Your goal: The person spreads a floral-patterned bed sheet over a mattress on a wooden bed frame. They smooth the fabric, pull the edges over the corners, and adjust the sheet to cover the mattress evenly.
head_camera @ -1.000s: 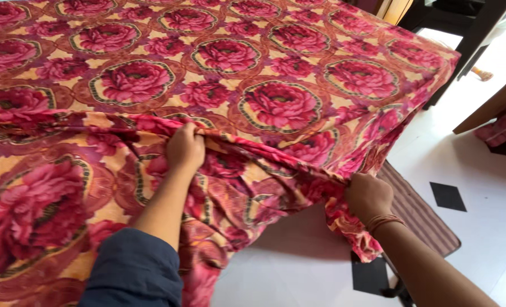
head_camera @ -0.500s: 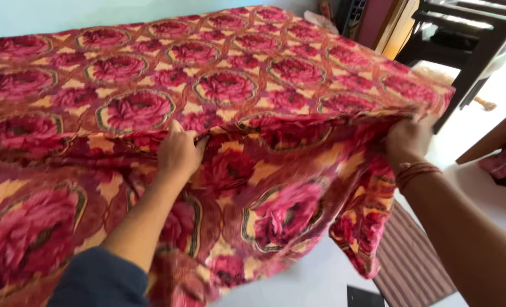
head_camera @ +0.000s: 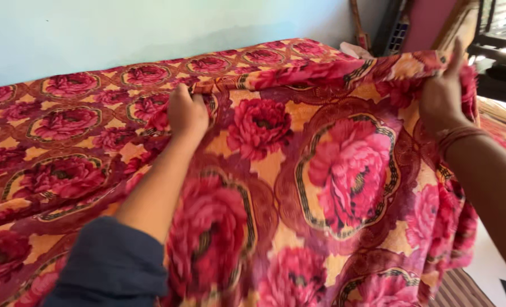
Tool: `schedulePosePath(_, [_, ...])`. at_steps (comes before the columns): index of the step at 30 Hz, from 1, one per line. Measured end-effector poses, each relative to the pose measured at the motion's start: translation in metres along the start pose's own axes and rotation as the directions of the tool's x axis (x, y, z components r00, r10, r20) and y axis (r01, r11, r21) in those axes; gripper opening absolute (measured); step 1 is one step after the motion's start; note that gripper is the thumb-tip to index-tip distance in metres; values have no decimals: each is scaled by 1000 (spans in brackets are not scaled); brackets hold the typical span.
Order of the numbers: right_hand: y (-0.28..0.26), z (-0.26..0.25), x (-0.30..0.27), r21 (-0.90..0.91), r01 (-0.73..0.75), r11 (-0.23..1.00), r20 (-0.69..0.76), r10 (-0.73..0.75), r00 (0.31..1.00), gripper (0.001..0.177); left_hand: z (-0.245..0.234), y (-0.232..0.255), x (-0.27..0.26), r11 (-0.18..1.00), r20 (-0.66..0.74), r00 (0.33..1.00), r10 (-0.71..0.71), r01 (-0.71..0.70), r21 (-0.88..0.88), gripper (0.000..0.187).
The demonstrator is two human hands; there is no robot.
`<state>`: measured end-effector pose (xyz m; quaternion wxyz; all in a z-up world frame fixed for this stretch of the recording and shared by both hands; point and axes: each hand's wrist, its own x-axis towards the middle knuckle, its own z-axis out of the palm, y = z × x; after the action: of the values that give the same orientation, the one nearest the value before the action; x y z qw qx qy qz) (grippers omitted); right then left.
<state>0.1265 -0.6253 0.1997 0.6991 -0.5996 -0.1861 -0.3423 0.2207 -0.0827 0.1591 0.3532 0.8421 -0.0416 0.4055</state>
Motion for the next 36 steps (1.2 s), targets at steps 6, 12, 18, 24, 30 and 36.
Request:
schedulePosePath(6, [25, 50, -28, -651, -224, 726, -80, 228, 970, 66, 85, -61, -37, 928, -57, 961, 272, -277, -250, 60])
schedulePosePath(12, [66, 68, -42, -912, -144, 385, -44, 257, 965, 69, 31, 5, -112, 976, 511, 834, -209, 148, 157, 102])
schedulePosePath(18, [94, 86, -61, -987, -1, 160, 51, 324, 945, 66, 40, 122, -184, 945, 554, 800, -229, 46, 325, 113])
schedulePosePath(24, [87, 82, -108, -960, 246, 133, 275, 592, 757, 64, 72, 166, -259, 940, 730, 637, -246, -27, 340, 87])
schedulePosePath(30, [43, 26, -167, -938, 223, 264, 346, 705, 619, 76, 90, 165, -276, 835, 640, 731, -237, -183, 519, 80])
schedulePosePath(36, [49, -44, -193, -949, 282, 141, 286, 762, 581, 69, 96, 164, -277, 800, 634, 727, -264, -202, 565, 80])
